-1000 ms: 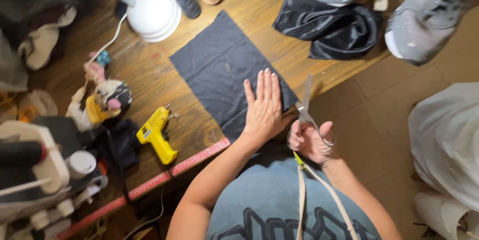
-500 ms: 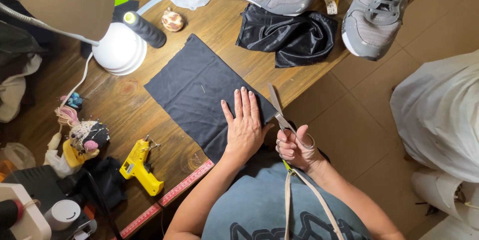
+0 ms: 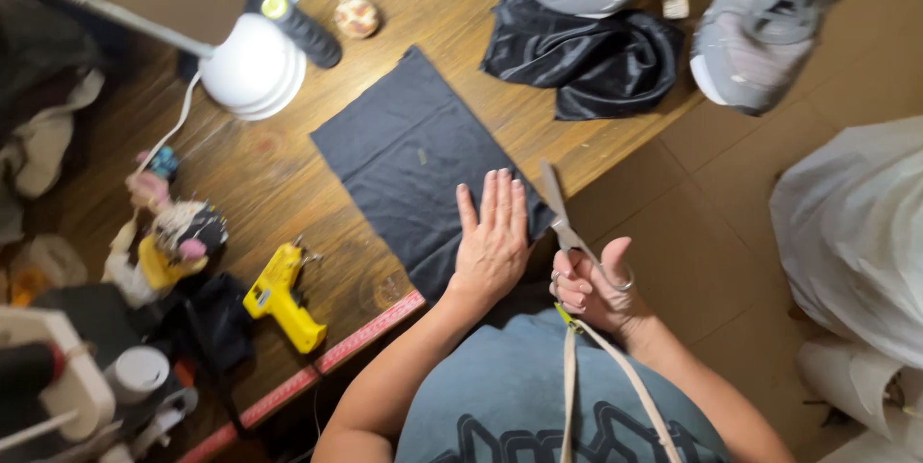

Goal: The person cuts a piece of black fabric using scissors on a wooden table, then moves to a sewing machine to place the fabric and thread a spool of black thread. The person also briefly opens a box of earbuds and handles a glue gun.

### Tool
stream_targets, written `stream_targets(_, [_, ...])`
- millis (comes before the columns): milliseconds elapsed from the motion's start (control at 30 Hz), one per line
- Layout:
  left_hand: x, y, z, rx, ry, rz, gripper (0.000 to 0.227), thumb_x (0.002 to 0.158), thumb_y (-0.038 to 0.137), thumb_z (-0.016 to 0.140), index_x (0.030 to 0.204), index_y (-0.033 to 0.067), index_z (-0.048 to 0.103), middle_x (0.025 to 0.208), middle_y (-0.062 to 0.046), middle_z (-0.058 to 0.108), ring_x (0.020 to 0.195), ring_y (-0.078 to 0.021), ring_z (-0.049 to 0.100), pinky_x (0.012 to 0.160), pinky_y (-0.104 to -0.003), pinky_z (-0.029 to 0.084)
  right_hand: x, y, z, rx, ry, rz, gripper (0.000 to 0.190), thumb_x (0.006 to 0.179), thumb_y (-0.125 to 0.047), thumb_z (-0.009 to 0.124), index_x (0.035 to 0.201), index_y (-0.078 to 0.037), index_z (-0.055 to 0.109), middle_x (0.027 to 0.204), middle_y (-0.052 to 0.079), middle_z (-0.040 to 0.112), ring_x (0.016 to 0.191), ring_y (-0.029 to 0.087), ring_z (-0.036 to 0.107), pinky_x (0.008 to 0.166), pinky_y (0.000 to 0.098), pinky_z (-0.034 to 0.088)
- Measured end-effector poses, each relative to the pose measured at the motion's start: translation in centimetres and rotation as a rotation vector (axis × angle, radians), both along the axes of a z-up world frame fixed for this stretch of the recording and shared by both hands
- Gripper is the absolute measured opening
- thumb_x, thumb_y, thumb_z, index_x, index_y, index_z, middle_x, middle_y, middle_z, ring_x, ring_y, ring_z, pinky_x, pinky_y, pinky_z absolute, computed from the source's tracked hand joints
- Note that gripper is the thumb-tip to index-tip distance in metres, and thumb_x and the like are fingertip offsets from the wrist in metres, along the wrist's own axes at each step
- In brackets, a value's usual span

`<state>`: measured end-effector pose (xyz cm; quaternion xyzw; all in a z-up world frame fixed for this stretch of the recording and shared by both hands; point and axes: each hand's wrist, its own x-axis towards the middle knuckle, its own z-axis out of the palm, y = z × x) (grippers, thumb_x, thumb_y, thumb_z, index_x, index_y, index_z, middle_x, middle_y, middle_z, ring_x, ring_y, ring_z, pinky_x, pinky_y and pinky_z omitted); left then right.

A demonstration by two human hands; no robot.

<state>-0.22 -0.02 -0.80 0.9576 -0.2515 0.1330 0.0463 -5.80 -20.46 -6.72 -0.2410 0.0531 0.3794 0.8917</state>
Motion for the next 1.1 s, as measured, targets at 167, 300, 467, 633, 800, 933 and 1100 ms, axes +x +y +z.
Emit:
stream_targets(167, [-0.3, 0.0, 0.4, 0.007, -0.024, 0.031, 0.08, 0.092, 0.043, 0.061, 0.147, -0.0122, 0.045, 0.152, -0.036, 0.044, 0.148, -0.0488, 0.036, 0.118, -0.077, 0.02, 0.6, 1.1, 2.7, 0.093, -0.006, 0.017, 0.1, 0.063, -0.103, 0.047, 0.103, -0.012, 0.054, 0.068, -0.007, 0.035, 0.066, 0.014, 0.052, 0.06, 0.0268, 0.047])
stream_targets(300, [-0.2, -0.1, 0.1, 0.032, 0.021, 0.03, 0.097, 0.077, 0.04, 0.075, 0.151, -0.0111, 0.039, 0.157, -0.035, 0.038, 0.151, -0.0482, 0.032, 0.119, -0.079, 0.018, -0.3, 0.0, 3.1, 0.154, -0.051, 0.001, 0.1, 0.065, -0.1, 0.054, 0.105, -0.008, 0.055, 0.071, -0.004, 0.036, 0.071, 0.018, 0.053, 0.066, 0.0299, 0.045])
stream_targets(467, [-0.2, -0.1, 0.8, 0.033, 0.049, 0.036, 0.094, 0.079, 0.037, 0.075, 0.151, -0.0104, 0.038, 0.158, -0.034, 0.038, 0.152, -0.0474, 0.03, 0.12, -0.078, 0.017, -0.9, -0.3, 3.2, 0.125, -0.072, -0.021, 0.102, 0.064, -0.1, 0.054, 0.105, -0.007, 0.054, 0.072, -0.002, 0.037, 0.073, 0.02, 0.055, 0.067, 0.0325, 0.046])
stream_targets(633, [-0.2, -0.1, 1.2, 0.035, 0.074, 0.034, 0.096, 0.078, 0.038, 0.076, 0.152, -0.0092, 0.038, 0.159, -0.033, 0.037, 0.153, -0.0465, 0.029, 0.12, -0.078, 0.015, -1.4, -0.7, 1.0, 0.106, -0.046, -0.052, 0.099, 0.066, -0.099, 0.055, 0.103, -0.007, 0.053, 0.069, -0.003, 0.034, 0.065, 0.018, 0.052, 0.059, 0.0307, 0.045])
stream_targets(800, [-0.2, 0.0, 1.1, 0.037, 0.084, 0.033, 0.094, 0.079, 0.034, 0.076, 0.153, -0.0083, 0.037, 0.16, -0.032, 0.035, 0.153, -0.0454, 0.028, 0.121, -0.076, 0.014, -2.3, -1.8, -2.1, 0.124, 0.032, -0.082, 0.092, 0.07, -0.095, 0.055, 0.099, -0.009, 0.051, 0.065, -0.008, 0.031, 0.056, 0.012, 0.05, 0.05, 0.0244, 0.046])
stream_targets(933, [-0.2, 0.2, 1.3, 0.031, 0.101, 0.029, 0.097, 0.077, 0.035, 0.077, 0.154, -0.0078, 0.036, 0.16, -0.032, 0.036, 0.154, -0.0449, 0.028, 0.122, -0.076, 0.014, -2.5, -1.8, -1.4, 0.028, 0.028, -0.104, 0.088, 0.071, -0.095, 0.052, 0.097, -0.012, 0.05, 0.063, -0.011, 0.03, 0.053, 0.007, 0.05, 0.045, 0.0183, 0.045])
stream_targets(1100, [-0.3, 0.3, 1.5, 0.031, 0.141, 0.021, 0.098, 0.077, 0.035, 0.079, 0.154, -0.0073, 0.035, 0.162, -0.031, 0.034, 0.154, -0.0434, 0.027, 0.123, -0.074, 0.012, -2.6, -2.4, -2.0, 0.01, 0.041, -0.104, 0.085, 0.076, -0.094, 0.05, 0.098, -0.012, 0.049, 0.061, -0.012, 0.03, 0.051, 0.005, 0.05, 0.042, 0.0165, 0.045])
